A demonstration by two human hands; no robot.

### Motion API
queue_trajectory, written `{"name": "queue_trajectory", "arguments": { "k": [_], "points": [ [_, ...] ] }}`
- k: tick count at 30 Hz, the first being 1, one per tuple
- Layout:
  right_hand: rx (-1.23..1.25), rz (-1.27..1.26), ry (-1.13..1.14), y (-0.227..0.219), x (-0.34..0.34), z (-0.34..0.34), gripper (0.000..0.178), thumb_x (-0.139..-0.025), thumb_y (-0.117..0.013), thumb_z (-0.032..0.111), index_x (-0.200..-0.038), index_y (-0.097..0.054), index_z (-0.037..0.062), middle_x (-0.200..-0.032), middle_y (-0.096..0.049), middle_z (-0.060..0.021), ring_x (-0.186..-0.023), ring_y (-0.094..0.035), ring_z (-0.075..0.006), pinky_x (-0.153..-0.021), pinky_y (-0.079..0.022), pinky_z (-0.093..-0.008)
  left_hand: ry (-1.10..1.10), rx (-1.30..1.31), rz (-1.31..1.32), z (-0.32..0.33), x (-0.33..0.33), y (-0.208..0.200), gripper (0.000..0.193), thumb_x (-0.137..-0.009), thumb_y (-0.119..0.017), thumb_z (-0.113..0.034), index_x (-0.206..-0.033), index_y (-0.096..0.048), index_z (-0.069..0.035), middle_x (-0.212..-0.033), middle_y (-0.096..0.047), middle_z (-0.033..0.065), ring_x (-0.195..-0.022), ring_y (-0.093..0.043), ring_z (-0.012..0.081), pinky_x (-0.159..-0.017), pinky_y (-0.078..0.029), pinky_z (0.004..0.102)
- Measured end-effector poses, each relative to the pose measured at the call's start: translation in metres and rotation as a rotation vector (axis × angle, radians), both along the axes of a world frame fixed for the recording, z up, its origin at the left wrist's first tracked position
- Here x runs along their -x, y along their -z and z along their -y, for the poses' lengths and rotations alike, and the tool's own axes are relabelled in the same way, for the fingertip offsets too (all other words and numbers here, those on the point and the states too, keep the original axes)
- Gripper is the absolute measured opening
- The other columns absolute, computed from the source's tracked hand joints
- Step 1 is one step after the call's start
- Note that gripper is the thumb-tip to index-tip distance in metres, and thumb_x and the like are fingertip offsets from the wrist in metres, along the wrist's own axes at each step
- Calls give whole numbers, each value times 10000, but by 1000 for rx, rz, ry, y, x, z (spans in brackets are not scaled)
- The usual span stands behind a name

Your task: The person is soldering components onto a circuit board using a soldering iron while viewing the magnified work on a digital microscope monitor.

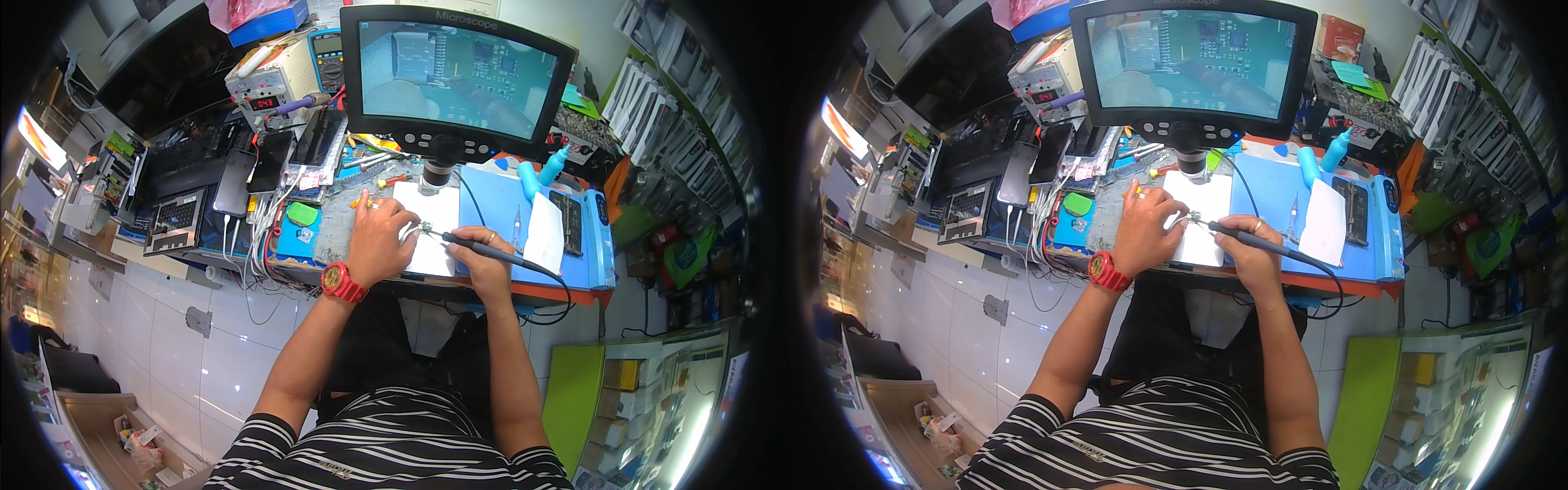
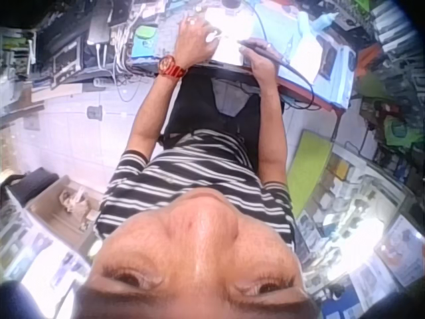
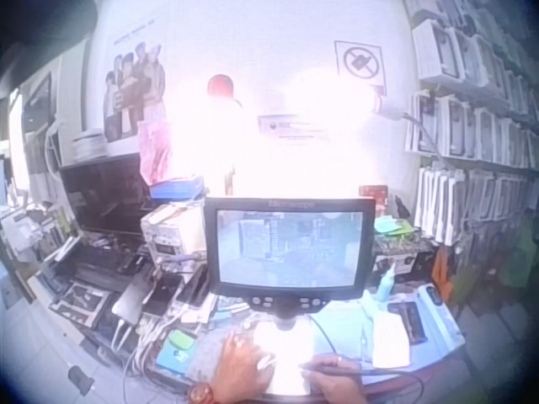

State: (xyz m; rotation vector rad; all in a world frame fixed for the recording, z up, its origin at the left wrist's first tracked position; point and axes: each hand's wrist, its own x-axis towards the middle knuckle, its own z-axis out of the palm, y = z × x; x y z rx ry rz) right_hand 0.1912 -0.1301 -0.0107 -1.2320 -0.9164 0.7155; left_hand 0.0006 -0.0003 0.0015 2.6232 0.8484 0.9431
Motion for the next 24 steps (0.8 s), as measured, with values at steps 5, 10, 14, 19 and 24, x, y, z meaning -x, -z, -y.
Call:
{"name": "queue_trajectory", "arguments": {
  "k": [5,10,14,19,24],
  "points": [
    [44,-13,-12,-3,-1,1,206,-882,-818,-12,-1083,-783,-39,-1018,-795,-95,-913,-715,-121,-825,-580,-273,-4,-4,-3,-1,0,1,141,-909,-797,-204,-1033,-795,-136,-971,-653,56,-1030,-674,285,-1282,-265,661],
    [32,-5,-2,-2,-1,0,210,-881,-817,-7,-1086,-783,-37,-1002,-798,-92,-901,-717,-120,-822,-580,-269,-1,2,-3,0,0,0,140,-916,-794,-209,-1035,-796,-134,-973,-658,60,-1032,-678,290,-1288,-256,661],
    [70,11,16,-4,-1,-1,196,-873,-797,-45,-1068,-780,-51,-1000,-806,-127,-909,-762,-159,-875,-624,-296,6,10,0,0,0,0,147,-919,-791,-211,-1042,-797,-131,-978,-663,62,-1035,-682,296,-1293,-246,664],
    [90,5,16,-8,-1,-2,189,-877,-794,-42,-1065,-776,-55,-998,-810,-133,-909,-773,-167,-872,-628,-297,4,13,2,0,0,1,151,-915,-793,-209,-1044,-800,-130,-979,-665,62,-1036,-682,297,-1295,-244,665],
    [80,12,18,-6,-1,-2,186,-880,-794,-37,-1065,-775,-52,-997,-810,-132,-909,-775,-169,-870,-629,-297,3,14,-3,0,1,0,153,-911,-796,-206,-1044,-801,-131,-977,-663,60,-1036,-682,292,-1292,-250,663]
  ]
}}
